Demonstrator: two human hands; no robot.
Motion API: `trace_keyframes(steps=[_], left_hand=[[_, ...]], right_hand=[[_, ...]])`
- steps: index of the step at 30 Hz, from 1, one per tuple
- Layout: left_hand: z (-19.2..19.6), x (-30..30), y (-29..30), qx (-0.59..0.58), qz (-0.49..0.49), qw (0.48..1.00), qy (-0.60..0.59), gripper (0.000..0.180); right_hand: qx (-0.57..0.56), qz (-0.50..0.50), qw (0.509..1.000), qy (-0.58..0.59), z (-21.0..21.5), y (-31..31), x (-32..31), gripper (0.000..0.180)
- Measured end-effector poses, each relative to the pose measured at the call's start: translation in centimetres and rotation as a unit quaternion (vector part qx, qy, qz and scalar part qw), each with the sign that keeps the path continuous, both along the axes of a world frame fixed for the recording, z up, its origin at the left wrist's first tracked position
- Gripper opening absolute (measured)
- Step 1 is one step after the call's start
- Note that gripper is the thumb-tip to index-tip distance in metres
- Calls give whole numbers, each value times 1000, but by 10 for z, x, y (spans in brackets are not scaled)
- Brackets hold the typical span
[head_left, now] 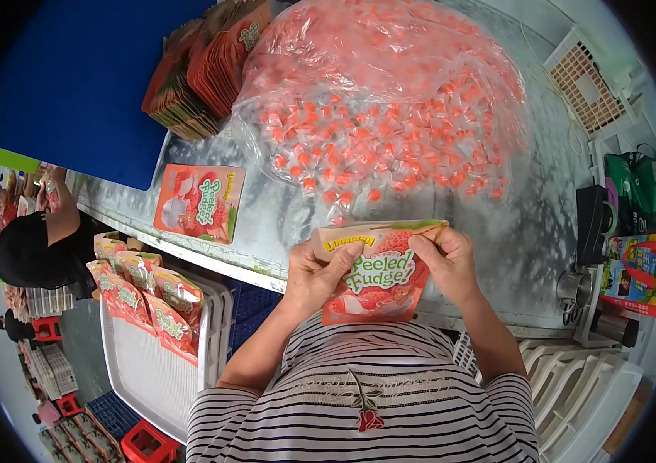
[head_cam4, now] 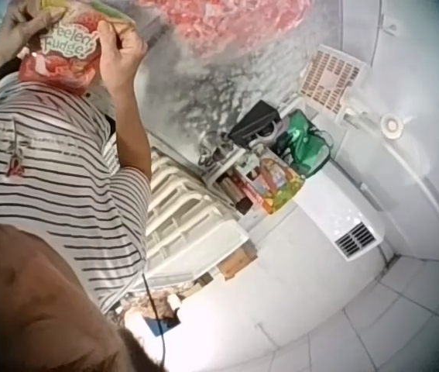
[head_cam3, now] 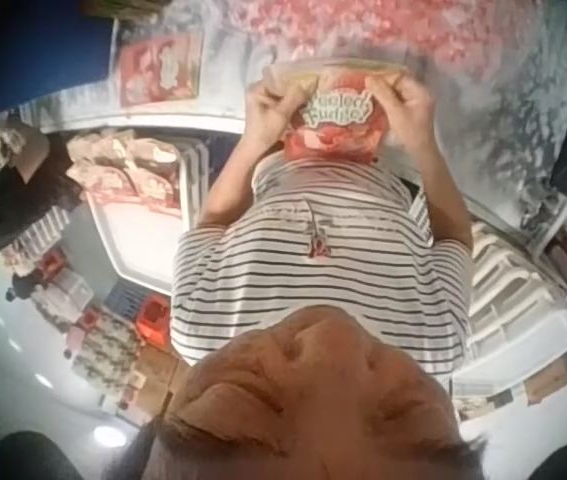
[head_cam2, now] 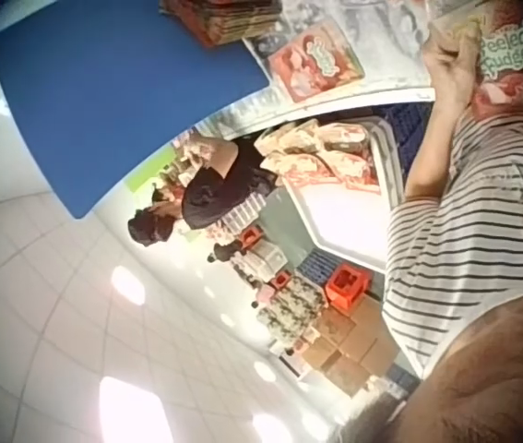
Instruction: Packing small pink candies into plastic bags and placing them in a tray.
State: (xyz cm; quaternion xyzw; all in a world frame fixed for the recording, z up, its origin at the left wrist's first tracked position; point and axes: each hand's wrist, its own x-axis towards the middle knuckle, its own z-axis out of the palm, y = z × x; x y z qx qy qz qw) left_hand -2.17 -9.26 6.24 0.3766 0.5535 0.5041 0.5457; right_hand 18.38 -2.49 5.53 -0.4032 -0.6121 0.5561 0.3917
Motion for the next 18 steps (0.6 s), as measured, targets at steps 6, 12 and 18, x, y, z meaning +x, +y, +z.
trace_keyframes(steps=[6, 12, 18], left_hand=[[-11, 0, -1, -2, 48, 998, -49, 19], [-2, 9, 6, 3, 17, 998, -66, 20], [-4, 15, 1, 29, 60, 992, -107, 21]], right_hand=[[-23, 29, 998, 46, -12, 1, -1, 16], [-141, 80, 984, 76, 1, -1, -5, 14], [-94, 90, 989, 67, 2, -3, -6, 12]])
